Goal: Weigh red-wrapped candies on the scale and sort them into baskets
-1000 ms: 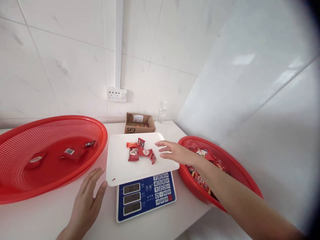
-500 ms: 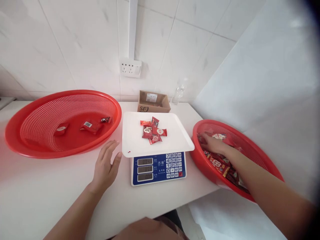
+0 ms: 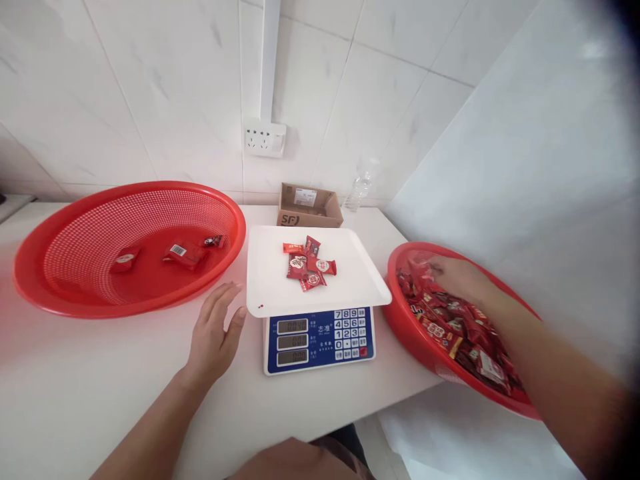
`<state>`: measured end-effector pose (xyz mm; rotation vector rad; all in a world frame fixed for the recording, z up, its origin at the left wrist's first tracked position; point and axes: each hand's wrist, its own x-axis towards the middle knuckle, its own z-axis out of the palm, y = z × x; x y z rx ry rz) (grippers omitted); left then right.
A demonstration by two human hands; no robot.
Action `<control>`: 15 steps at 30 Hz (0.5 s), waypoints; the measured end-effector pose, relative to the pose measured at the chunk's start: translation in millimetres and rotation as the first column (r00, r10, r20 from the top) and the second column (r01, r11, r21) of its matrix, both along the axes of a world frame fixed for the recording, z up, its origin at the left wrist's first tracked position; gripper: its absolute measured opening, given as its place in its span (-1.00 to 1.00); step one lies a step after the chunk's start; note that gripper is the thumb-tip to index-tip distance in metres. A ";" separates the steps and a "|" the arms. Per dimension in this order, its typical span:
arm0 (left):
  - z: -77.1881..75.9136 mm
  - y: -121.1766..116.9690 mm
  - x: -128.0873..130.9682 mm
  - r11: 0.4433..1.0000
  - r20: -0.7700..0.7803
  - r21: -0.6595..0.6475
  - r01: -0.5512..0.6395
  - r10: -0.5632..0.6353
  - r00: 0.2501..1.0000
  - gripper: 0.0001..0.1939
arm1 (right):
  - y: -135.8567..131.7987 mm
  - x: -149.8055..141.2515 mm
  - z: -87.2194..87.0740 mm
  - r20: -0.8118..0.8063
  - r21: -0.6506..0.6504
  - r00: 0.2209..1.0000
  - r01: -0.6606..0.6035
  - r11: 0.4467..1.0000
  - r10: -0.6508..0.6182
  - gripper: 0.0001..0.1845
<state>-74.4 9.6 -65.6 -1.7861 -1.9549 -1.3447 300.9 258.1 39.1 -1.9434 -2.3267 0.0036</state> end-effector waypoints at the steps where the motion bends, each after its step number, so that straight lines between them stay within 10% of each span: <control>1: -0.2 -0.1 -0.1 1.000 0.000 0.001 -0.002 0.002 1.000 -0.66 | -3.3 -1.6 11.1 0.042 -0.002 0.999 0.023 1.000 -0.023 -0.81; 7: 0.0 1.2 -0.2 1.000 -0.020 0.014 -0.001 0.001 1.000 -0.66 | -36.9 -48.6 48.4 -0.192 0.045 0.980 -0.048 0.998 0.056 -0.73; 15: 0.3 0.7 -1.8 0.999 -0.057 0.033 -0.005 0.006 0.998 -0.66 | -42.6 -131.6 5.9 -0.252 -0.040 0.857 -0.474 0.880 0.450 -0.67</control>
